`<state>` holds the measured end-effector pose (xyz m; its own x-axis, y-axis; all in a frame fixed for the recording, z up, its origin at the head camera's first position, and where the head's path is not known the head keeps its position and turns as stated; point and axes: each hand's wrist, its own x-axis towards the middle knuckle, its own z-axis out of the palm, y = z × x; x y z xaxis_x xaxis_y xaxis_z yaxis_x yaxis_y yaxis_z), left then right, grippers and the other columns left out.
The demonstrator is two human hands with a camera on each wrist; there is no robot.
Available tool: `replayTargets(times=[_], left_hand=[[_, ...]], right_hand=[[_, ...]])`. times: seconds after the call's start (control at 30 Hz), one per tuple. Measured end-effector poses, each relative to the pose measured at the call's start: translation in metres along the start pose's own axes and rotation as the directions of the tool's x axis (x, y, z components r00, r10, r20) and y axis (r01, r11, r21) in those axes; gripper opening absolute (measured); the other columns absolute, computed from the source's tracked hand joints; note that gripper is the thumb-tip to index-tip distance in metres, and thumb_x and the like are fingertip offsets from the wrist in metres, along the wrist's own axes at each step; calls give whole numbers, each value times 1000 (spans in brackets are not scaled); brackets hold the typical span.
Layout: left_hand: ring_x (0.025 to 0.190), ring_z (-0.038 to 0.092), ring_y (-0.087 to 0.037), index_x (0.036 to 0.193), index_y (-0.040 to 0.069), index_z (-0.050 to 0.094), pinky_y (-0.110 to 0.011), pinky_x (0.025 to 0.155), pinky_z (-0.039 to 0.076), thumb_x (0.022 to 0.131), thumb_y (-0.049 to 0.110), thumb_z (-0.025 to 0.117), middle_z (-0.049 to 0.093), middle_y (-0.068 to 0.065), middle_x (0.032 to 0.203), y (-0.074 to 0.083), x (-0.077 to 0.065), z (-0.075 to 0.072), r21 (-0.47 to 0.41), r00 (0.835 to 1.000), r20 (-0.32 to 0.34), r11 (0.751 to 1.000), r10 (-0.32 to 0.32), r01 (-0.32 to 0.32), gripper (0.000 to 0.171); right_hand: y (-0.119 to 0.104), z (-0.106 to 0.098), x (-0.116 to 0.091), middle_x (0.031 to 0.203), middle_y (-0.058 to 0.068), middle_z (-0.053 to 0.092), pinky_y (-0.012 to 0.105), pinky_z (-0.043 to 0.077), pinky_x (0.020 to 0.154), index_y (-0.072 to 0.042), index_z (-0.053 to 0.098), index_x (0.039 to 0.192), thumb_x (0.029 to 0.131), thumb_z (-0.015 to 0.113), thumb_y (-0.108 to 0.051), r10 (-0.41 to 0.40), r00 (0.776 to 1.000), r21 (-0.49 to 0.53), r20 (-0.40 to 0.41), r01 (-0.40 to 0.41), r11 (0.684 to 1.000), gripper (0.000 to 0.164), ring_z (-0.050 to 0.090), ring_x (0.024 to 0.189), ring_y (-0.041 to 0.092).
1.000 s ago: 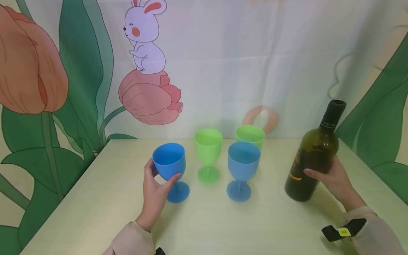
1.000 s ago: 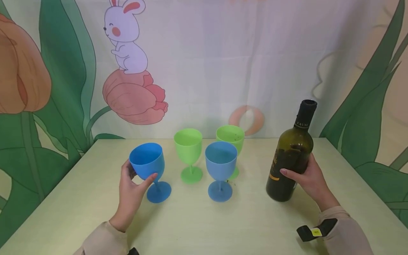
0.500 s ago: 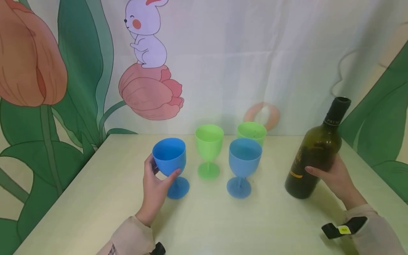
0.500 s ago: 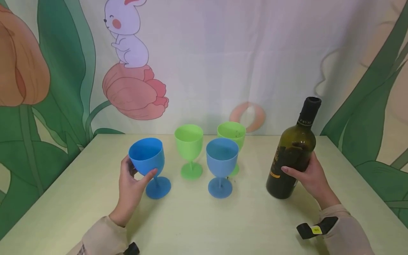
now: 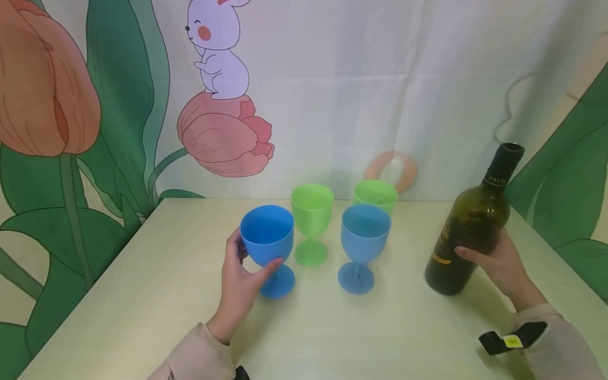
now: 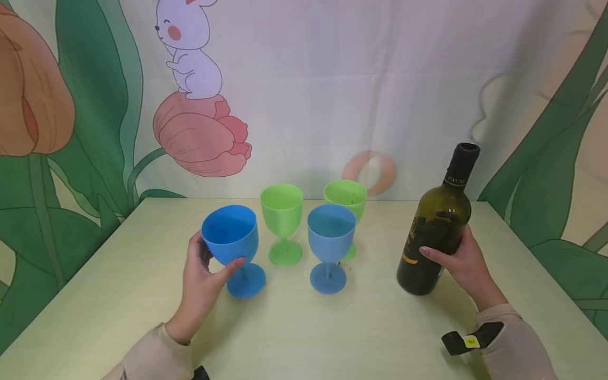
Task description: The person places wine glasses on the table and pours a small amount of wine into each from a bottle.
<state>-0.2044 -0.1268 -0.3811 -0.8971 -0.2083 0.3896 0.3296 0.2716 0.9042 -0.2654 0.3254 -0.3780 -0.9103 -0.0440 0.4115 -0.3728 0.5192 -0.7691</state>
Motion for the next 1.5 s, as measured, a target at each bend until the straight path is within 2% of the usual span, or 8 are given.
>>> replayTargets(times=[0.53,1.1,1.33,1.5], left_hand=[[127,49,-27,143,11,33,-50,104,41,74,10,82,49,-8,139,11,-18,16,-46,994,90,997,58,-54,84],[119,55,-27,141,11,37,-50,100,45,73,13,83,52,-8,136,16,-36,33,-64,981,181,996,68,-58,82],[119,56,-28,140,12,38,-51,100,44,73,15,84,53,-8,135,17,-40,39,-70,973,220,996,69,-55,81],[118,56,-27,140,12,39,-50,100,45,73,16,84,54,-8,134,17,-42,44,-80,967,245,995,73,-55,81]], right_hand=[[1,-3,1,112,-32,41,4,35,78,-13,31,143,86,71,-12,54,998,-44,13,-53,998,70,42,99,-16],[1,-3,1,110,-32,43,2,35,78,-18,34,140,85,71,-9,36,999,-22,11,-36,999,67,44,99,-16],[2,-4,2,110,-32,43,3,35,78,-13,32,141,85,72,-9,47,999,-26,9,-47,999,69,44,99,-16],[0,-4,2,113,-29,41,5,36,78,-9,29,144,86,72,-14,70,997,-60,20,-68,996,72,41,99,-17]])
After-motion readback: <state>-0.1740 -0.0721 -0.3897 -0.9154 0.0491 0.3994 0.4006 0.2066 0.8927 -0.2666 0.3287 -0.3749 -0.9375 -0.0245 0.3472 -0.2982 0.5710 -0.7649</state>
